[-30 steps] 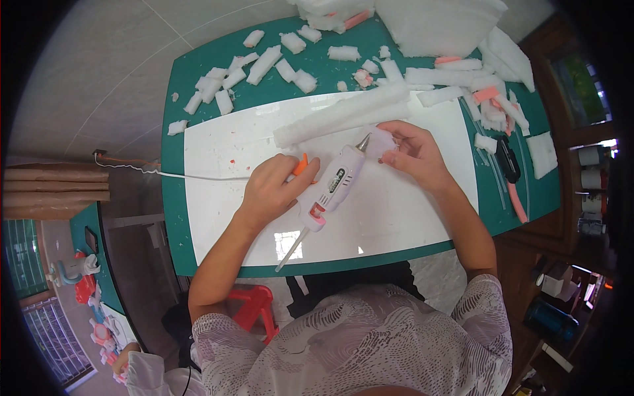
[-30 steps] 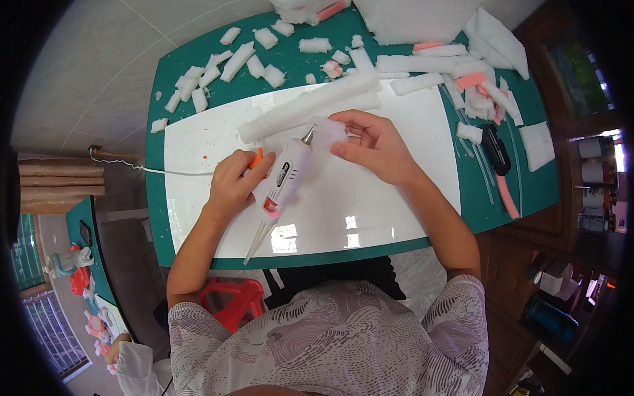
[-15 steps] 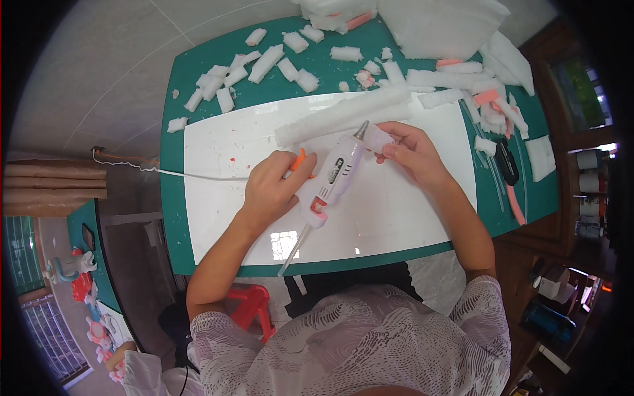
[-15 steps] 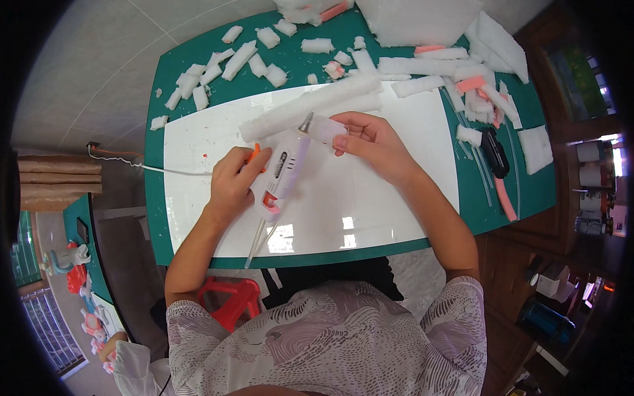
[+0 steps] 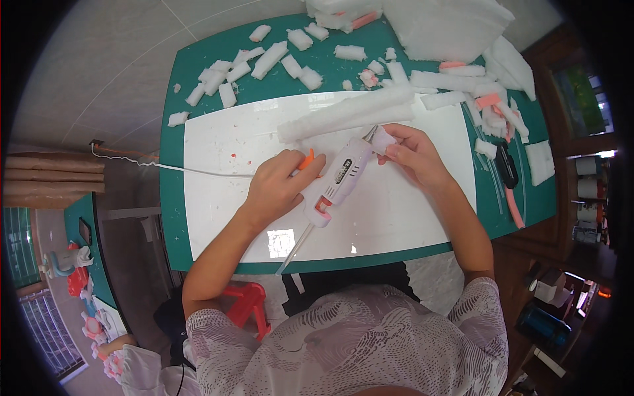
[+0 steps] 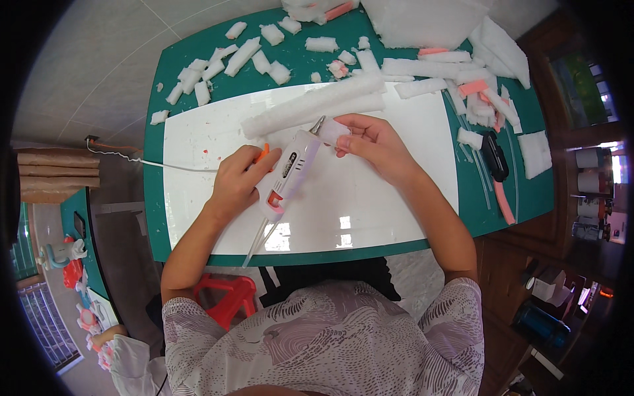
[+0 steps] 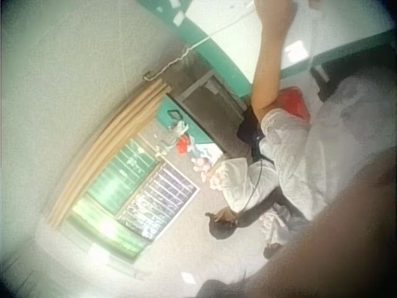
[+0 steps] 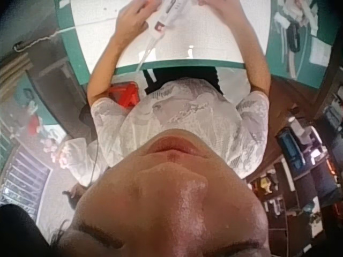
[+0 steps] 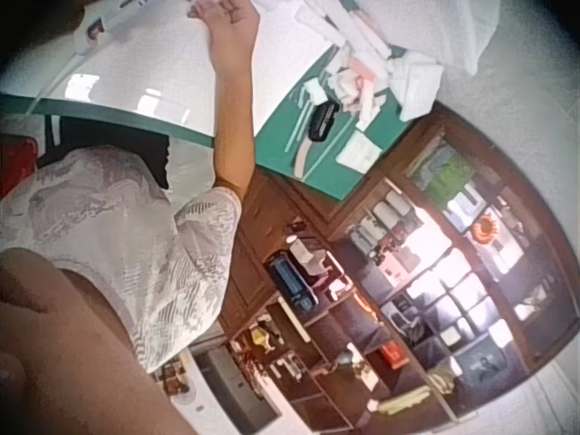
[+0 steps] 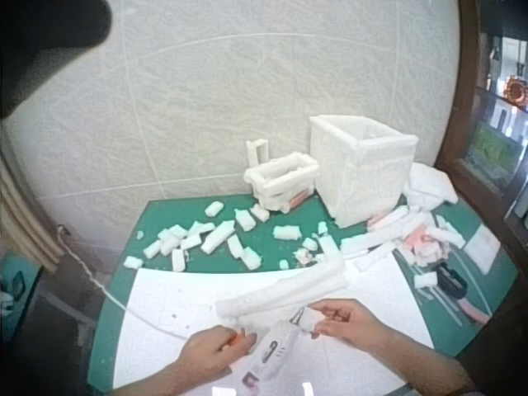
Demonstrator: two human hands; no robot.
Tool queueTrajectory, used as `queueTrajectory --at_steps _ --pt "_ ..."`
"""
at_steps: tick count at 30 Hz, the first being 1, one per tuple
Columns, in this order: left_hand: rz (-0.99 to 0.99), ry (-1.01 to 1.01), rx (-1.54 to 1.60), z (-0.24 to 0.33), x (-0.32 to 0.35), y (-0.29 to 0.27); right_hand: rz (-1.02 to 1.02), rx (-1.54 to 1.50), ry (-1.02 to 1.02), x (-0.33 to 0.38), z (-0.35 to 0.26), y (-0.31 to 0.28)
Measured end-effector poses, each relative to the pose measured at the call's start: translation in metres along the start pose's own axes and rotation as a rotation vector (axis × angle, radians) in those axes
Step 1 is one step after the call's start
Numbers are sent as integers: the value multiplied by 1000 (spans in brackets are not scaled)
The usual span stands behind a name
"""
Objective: The person positions foam pieces on a board, applies glue to them using a hot glue gun, and presses the foam pieces together by hand.
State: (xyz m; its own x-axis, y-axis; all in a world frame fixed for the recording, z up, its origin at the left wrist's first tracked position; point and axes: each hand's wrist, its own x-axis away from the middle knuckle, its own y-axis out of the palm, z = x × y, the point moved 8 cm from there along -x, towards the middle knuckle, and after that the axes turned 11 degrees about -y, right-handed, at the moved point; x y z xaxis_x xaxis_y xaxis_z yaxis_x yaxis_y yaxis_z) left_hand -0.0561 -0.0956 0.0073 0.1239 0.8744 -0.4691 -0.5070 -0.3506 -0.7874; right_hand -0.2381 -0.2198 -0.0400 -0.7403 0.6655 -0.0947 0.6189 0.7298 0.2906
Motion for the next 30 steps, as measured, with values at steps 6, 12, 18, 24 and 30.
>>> queueTrajectory --at_steps 6,12,18,24,30 --pt "-6 -3 17 1 -1 2 4 -48 9 0 1 0" --pt "-24 -29 23 0 0 2 13 -41 6 -1 2 -2" --pt "-22 -16 -22 3 -1 1 23 -54 -18 0 1 -4" --pt "14 -2 -62 6 -2 -2 16 -122 3 -1 3 -2" --pt "1 -15 -95 5 0 -1 40 -185 28 -2 7 -4"
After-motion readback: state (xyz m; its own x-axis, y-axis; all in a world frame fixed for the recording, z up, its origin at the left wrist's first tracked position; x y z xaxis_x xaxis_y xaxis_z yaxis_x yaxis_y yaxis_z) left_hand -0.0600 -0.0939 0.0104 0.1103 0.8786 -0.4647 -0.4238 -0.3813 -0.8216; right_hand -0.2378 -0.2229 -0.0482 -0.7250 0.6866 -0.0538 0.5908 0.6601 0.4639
